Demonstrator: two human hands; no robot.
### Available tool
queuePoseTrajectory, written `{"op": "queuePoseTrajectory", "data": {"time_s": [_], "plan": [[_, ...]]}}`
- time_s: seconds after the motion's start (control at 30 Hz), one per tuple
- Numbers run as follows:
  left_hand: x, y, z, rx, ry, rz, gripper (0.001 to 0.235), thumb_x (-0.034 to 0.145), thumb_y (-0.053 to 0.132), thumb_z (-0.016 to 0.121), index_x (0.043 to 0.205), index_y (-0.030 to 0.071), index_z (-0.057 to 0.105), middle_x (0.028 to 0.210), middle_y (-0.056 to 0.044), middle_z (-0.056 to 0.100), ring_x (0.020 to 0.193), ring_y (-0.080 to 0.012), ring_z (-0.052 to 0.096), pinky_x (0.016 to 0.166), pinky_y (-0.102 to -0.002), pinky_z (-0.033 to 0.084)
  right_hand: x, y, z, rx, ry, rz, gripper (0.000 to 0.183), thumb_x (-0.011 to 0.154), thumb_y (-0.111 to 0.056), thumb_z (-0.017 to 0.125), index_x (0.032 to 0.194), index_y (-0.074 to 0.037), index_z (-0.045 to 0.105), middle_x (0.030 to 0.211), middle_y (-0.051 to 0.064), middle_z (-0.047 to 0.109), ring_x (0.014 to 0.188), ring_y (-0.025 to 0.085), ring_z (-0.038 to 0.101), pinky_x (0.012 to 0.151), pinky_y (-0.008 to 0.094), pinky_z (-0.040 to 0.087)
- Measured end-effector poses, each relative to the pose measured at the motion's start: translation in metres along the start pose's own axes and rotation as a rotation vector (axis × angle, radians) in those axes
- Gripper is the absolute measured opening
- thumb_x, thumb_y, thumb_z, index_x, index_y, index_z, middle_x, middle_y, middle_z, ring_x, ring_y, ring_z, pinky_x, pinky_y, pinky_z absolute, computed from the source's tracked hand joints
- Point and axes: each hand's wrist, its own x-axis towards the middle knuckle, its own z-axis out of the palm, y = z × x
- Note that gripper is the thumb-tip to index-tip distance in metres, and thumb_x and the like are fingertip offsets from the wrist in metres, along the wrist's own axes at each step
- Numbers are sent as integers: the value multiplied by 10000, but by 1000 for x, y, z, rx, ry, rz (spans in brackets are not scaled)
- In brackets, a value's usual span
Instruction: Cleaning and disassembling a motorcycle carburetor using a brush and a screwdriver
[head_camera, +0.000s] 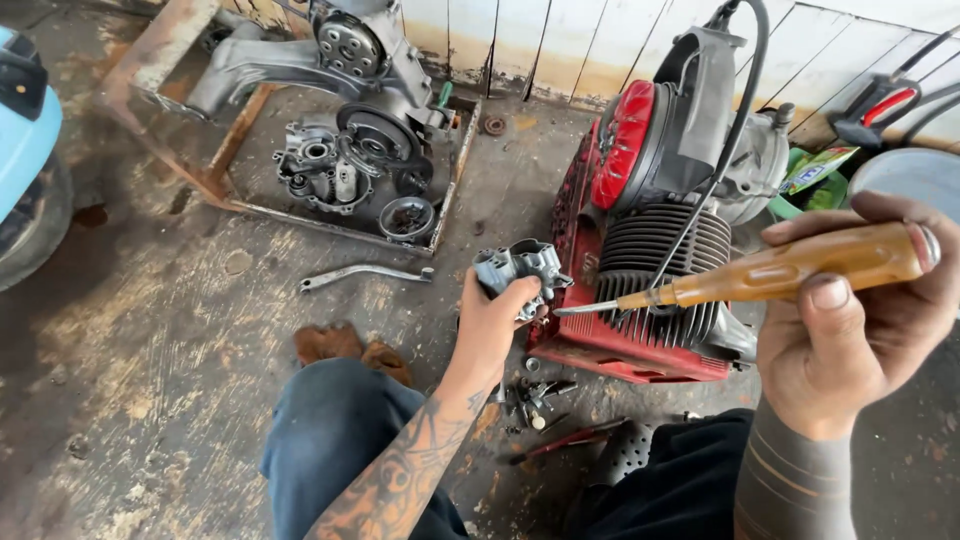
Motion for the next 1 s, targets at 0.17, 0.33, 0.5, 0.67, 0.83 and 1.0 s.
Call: {"op": "queuePoseTrajectory", "data": {"time_s": [0.17, 0.33, 0.5, 0.67, 0.83, 1.0], "plan": [[-4, 4, 0, 45, 61, 59, 420, 839, 19, 679, 1220, -29, 509, 1032, -170, 644, 809, -203, 615, 737, -336, 556, -11, 11, -7, -54, 94, 61, 414, 1003, -105, 596, 1365, -56, 402, 1250, 119, 506, 1011, 290, 648, 968, 344, 593], [-15, 2, 7, -7, -8, 173, 433, 853, -15, 667, 1251, -23, 498, 1002, -167, 654, 778, -209, 620, 717, -346, 565, -15, 13, 0, -81, 82, -57, 484, 998, -85, 593, 1414, -95, 348, 1270, 164, 478, 1020, 306, 588, 957, 368, 537], [-16, 6, -8, 93, -29, 205, 447, 840, 22, 678, 1238, -1, 477, 1035, -163, 656, 819, -199, 643, 742, -324, 557, -19, -2, 12, -144, 65, -38, 494, 933, -157, 638, 1304, -52, 329, 1111, 192, 535, 905, 260, 608, 864, 326, 566], [-11, 11, -15, -93, 25, 112, 497, 836, -12, 680, 1298, -13, 499, 1031, -182, 653, 820, -221, 609, 714, -364, 543, -26, -11, 14, -163, 87, 49, 568, 839, -172, 695, 1272, -60, 345, 1109, 226, 597, 909, 255, 664, 849, 286, 570], [-13, 21, -12, -151, -16, 100, 431, 860, -23, 659, 1262, -28, 502, 1032, -186, 639, 833, -229, 607, 727, -376, 555, -35, 6, 14, -174, 104, -29, 591, 863, -206, 698, 1320, -76, 346, 1178, 194, 533, 951, 285, 652, 865, 315, 576], [-5, 18, -19, -91, 28, 160, 412, 845, -7, 674, 1236, -25, 544, 1024, -150, 668, 841, -193, 613, 778, -327, 520, -39, 5, 13, -166, 30, -18, 589, 851, -153, 643, 1349, -54, 344, 1203, 251, 547, 949, 283, 667, 844, 301, 596]]}}
